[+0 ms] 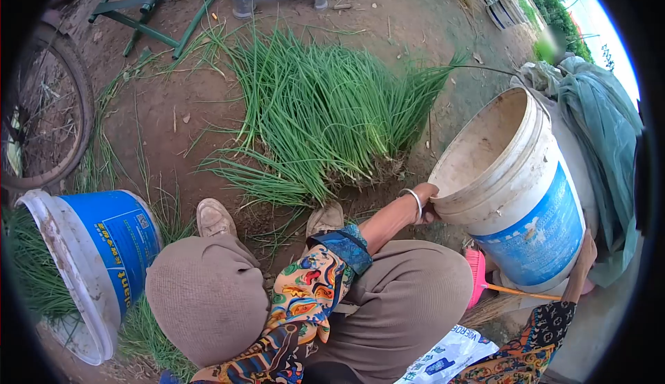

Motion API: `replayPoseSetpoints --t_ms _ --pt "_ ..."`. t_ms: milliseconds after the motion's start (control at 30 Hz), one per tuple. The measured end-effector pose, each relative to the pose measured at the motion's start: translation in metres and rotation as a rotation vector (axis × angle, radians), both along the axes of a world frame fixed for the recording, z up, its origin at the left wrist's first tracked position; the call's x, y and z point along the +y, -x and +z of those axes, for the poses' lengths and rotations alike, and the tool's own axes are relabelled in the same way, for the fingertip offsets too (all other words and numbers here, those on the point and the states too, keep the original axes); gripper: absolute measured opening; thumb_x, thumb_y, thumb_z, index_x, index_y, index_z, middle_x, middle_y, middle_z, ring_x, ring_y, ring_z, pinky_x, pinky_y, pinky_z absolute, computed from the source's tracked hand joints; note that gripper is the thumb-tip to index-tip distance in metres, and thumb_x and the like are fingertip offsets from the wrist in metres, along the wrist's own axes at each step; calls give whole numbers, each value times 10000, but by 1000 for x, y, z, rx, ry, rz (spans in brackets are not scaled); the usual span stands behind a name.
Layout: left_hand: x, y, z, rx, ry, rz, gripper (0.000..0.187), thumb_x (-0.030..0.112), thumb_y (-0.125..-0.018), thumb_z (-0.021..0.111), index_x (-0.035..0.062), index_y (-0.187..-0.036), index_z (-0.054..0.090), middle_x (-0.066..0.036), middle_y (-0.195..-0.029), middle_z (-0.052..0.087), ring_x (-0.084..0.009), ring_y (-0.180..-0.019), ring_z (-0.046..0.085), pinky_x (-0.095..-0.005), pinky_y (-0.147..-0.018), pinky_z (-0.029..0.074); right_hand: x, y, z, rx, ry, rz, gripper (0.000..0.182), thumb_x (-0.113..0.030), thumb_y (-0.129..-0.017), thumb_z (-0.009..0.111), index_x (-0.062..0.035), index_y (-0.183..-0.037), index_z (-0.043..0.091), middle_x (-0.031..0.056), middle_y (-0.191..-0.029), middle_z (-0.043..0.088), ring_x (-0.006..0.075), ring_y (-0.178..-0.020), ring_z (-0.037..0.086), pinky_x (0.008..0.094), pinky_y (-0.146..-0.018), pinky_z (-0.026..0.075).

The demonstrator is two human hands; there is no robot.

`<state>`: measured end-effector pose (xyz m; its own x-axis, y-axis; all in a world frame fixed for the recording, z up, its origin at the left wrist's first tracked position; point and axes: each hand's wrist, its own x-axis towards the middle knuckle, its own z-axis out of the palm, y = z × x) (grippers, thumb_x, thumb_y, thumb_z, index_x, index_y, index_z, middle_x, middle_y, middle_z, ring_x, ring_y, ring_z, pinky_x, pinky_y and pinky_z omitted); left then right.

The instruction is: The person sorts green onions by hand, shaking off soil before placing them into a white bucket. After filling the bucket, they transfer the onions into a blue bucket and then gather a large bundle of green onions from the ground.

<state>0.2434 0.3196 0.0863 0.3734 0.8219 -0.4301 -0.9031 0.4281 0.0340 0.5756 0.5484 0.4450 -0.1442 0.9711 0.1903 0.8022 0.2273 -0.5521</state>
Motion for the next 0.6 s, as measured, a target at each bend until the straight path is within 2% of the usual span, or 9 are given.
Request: replayPoseSetpoints --t_ms 67,133,200,267,333,400,433,533,600 --pt "6 -7 -6 91 11 27 228 226 -845 426 54 -971 505 -46 -704 535 -141 -488 464 -246 -372 291 -5 -46 -59 403 213 -231 379 -293 -932 504 39 -1082 609 105 -1019 641 183 -865 611 304 -757 485" --pt "2 -12 -9 306 16 19 276 223 -825 434 11 -989 503 -93 -764 574 -180 -532 528 -277 -398 384 -31 -90 -122 602 275 -307 328 -281 -912 524 1 -1055 611 74 -990 642 158 -863 605 290 -768 488" --pt "-3 -11 0 450 12 14 359 232 -814 458 -45 -1031 528 -144 -845 614 -224 -619 599 -309 -449 469 -61 -111 -173 703 374 -314 340 -292 -915 512 -5 -1068 612 91 -1024 647 188 -921 610 317 -814 483" --pt "-9 -9 12 555 -33 21 411 231 -809 472 -81 -1069 532 -167 -901 625 -243 -675 622 -333 -506 512 -83 -125 -222 835 535 -346 389 -362 -902 513 -25 -1068 611 109 -1040 646 197 -907 611 321 -775 488" --pt "-6 -4 24 651 -76 18 475 229 -802 481 -116 -1124 525 -200 -989 626 -275 -764 644 -369 -609 557 -86 -136 -261 819 711 -485 500 -486 -848 548 -42 -1072 604 82 -951 638 192 -840 589 321 -699 484" --pt "-11 -3 39 735 -137 42 489 242 -811 495 -120 -1140 502 -207 -1011 615 -289 -823 644 -402 -665 560 -101 -133 -290 857 672 -614 539 -487 -870 516 -20 -1127 600 91 -958 644 237 -910 597 365 -848 472" --pt "-10 -5 37 768 -135 38 507 256 -816 506 -118 -1159 485 -209 -1031 607 -292 -860 639 -410 -675 558 -114 -111 -290 806 631 -759 538 -512 -847 542 -42 -1098 615 44 -845 618 207 -786 583 317 -764 479" --pt "-5 -11 39 836 -184 -23 571 316 -842 531 -116 -1203 438 -216 -1102 573 -295 -939 620 -425 -707 549 -99 -163 -343 938 714 -590 554 -515 -836 567 -55 -1144 595 31 -976 604 151 -736 555 224 -660 452" --pt "-8 -19 61 890 -215 -33 591 337 -845 537 -111 -1215 431 -220 -1122 563 -298 -954 615 -425 -727 546 -106 -170 -347 860 611 -517 606 -537 -828 572 -53 -1193 559 46 -1044 596 160 -786 571 225 -671 462"
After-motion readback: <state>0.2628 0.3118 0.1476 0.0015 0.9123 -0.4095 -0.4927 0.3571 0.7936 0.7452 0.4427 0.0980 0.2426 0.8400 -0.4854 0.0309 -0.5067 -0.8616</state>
